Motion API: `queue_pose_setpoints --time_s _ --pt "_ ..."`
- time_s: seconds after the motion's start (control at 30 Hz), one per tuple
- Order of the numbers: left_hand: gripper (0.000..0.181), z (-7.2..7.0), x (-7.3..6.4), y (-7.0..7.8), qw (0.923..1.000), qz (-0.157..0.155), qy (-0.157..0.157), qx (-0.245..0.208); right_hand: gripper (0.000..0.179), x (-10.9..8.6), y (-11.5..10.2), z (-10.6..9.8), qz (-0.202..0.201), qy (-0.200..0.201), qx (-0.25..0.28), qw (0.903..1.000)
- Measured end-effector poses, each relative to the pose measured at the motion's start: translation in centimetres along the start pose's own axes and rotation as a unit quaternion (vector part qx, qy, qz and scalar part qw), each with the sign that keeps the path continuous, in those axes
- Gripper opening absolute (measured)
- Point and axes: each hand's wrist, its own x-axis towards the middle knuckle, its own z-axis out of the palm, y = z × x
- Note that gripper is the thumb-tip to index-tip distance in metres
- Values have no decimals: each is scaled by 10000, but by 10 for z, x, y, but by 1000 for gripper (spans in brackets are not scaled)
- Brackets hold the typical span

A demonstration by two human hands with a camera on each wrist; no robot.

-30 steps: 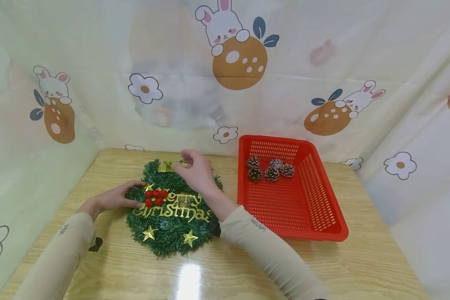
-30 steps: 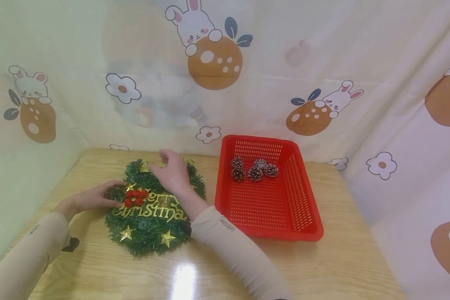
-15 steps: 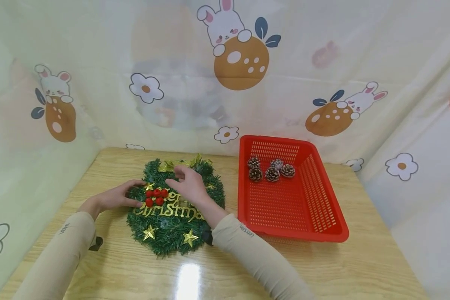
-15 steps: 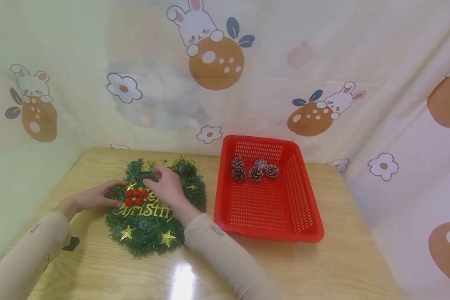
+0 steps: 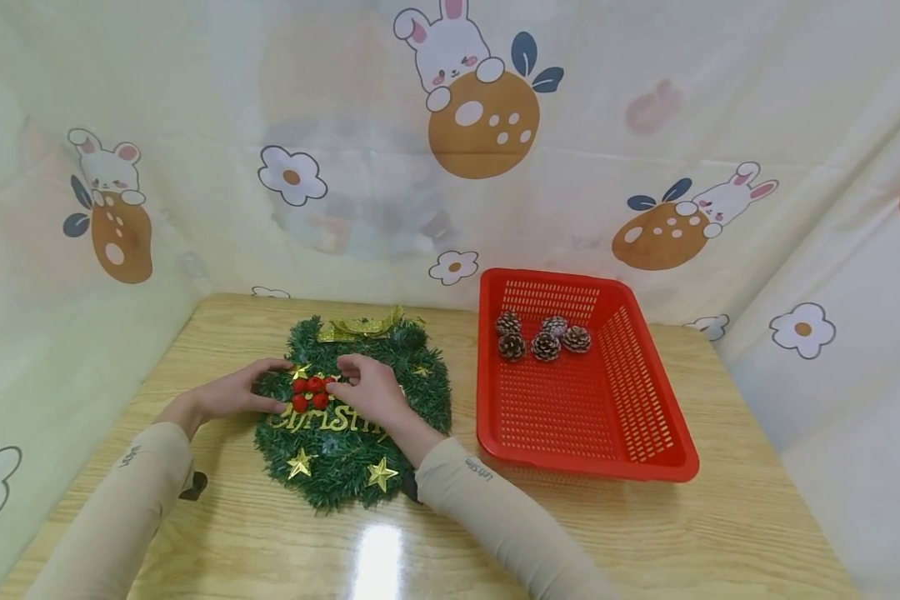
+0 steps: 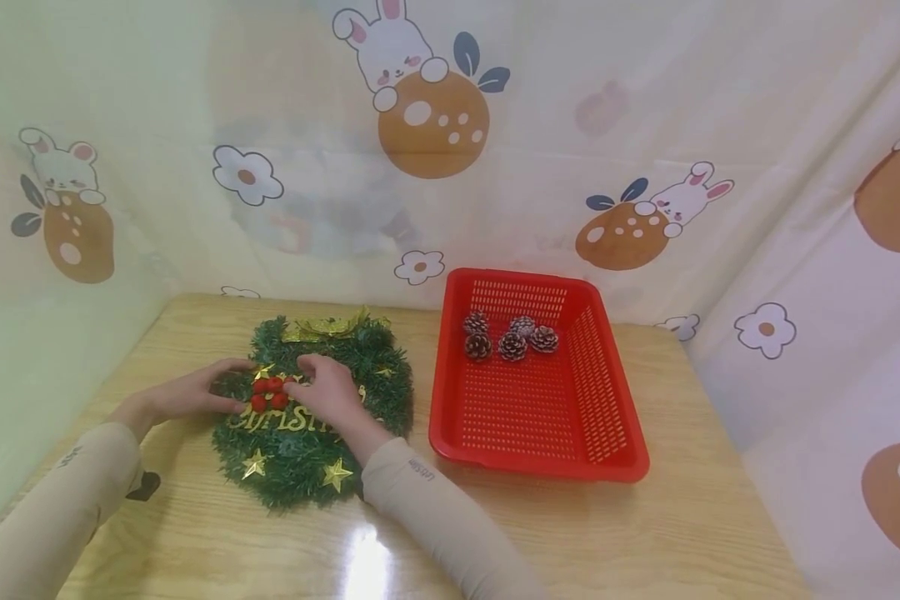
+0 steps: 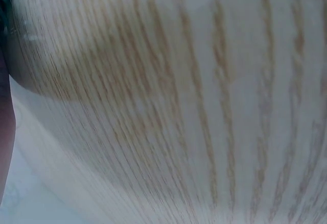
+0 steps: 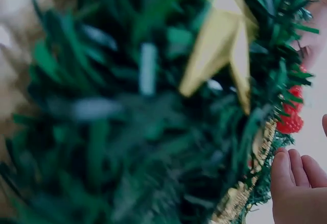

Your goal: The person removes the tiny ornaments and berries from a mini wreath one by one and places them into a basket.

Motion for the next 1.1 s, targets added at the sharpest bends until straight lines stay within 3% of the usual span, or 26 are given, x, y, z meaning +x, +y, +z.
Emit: queue_pose_setpoints --time_s 0.5,1.1 --pt "78 -1 1 -4 10000 -6 5 22 44 4 4 10 -207 -5 -120 9997" --pt "76 0 0 -1 10000 -49 -3 31 36 4 4 16 -475 68 -824 9954"
